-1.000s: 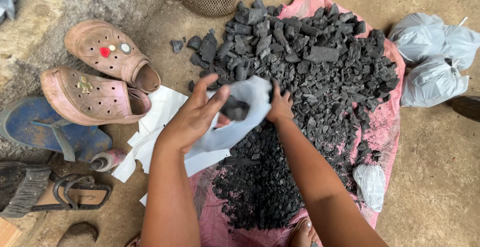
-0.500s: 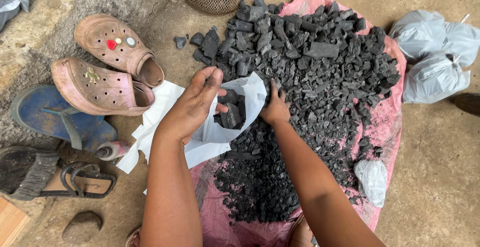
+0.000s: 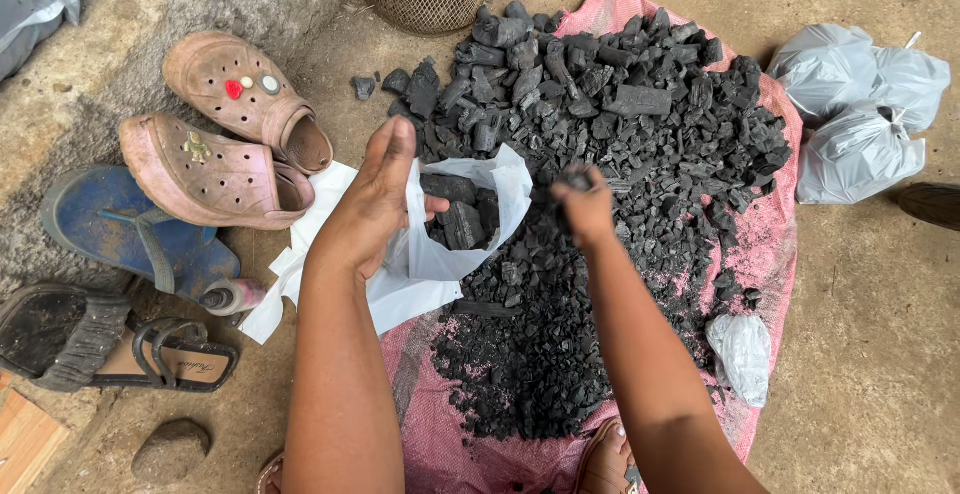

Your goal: The person places charcoal from a large pile into a plastic bag and then ties the bag shut.

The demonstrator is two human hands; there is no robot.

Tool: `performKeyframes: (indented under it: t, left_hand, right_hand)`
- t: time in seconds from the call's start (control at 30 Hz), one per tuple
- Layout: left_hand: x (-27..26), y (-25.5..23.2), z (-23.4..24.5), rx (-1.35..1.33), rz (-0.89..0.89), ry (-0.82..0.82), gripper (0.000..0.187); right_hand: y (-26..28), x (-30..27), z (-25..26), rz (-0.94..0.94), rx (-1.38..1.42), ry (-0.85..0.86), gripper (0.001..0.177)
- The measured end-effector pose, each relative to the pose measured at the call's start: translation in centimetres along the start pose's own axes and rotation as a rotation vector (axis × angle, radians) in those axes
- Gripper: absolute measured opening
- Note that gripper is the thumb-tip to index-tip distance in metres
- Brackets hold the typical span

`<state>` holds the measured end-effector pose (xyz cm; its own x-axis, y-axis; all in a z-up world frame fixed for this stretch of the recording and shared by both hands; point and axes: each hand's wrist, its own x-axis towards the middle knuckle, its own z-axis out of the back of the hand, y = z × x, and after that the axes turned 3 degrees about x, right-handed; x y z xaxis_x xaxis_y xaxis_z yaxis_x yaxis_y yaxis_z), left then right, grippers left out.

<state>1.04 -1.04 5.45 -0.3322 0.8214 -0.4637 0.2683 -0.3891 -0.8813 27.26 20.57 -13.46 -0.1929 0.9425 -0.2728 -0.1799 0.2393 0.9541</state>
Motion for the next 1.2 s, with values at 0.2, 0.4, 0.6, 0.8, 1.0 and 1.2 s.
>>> performKeyframes:
  t: [0.2,0.4,0.6,0.8,1.0,1.2]
  left_hand:
    - [1.3,0.8,0.2,-0.111,-0.069,0.060,0.114]
    - [1.9,1.2,0.3,-0.151,-0.019,-0.012,0.118]
    - [3.3,2.3,1.5,-0.245,0.016,-0.206,0.119]
    - [6.0,5.0,2.5,-0.528,-0.005,-0.261,0.121]
    - [5.6,4.3,1.4,-0.487,-0.031,-0.230,0.117]
    - [4.7,2.4,-0.2,-0.413,-0.010,-0.184,0.106]
  right_hand:
    - [14.6,-7.1,-4.8,0.014,0.353,0.215,0.037]
    - [13.6,-11.6,-11.2,0.567,-0.039,0.536,0.045]
    - [11.3,-8.4,-7.8,0.362,-0.077,0.549,0.031]
    - [7.2,-4.1,-0.3,0.089,-0.462,0.290,0.056]
    - [3.4,-9.8,-3.9,-0.402,-1.331,0.466,0.154]
    - [0.2,-13.1,-6.4,-0.011,-1.288,0.144,0.090]
